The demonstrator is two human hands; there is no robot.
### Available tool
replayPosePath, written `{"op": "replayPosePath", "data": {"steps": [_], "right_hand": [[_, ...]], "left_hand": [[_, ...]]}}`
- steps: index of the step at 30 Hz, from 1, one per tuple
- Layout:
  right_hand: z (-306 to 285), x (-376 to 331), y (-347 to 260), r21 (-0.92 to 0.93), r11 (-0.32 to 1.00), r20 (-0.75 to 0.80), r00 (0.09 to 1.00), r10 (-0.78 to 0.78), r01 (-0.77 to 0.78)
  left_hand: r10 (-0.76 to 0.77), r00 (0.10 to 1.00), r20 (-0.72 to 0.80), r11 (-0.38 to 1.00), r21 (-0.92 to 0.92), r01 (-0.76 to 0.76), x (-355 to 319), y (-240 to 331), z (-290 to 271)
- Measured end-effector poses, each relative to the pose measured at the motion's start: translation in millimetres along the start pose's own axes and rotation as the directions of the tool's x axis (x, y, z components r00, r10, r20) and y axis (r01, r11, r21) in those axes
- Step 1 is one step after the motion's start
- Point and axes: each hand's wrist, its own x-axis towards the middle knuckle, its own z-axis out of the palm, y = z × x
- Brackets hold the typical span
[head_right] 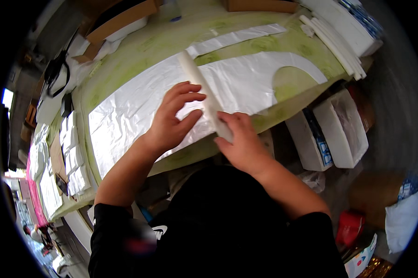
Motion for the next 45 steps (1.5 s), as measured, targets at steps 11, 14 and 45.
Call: {"op": "replayPosePath", "data": {"steps": [11, 14, 45], "right_hand": [[-48.3, 8.9, 44.8, -0.365, 0.928, -0.271, 0.945, -0.182, 0.074], [-57.6, 30.1, 72.6, -0.551, 0.831, -0.202, 0.952, -0.228, 0.083], [-40.1, -6.2, 40.2, 0.192, 0.911, -0.171, 0.927, -0.335, 0.364]], "left_hand": [[-0.354, 0.842, 0.406, 0.918, -0.022, 0.396, 51.0, 30.1, 62.6], [-0.336, 0.835, 0.436, 0.915, -0.058, 0.399, 52.0, 30.8, 73.2], [-0.717, 0.445, -0.536, 0.503, 0.044, 0.863, -112.5, -98.5, -120.6]]}}
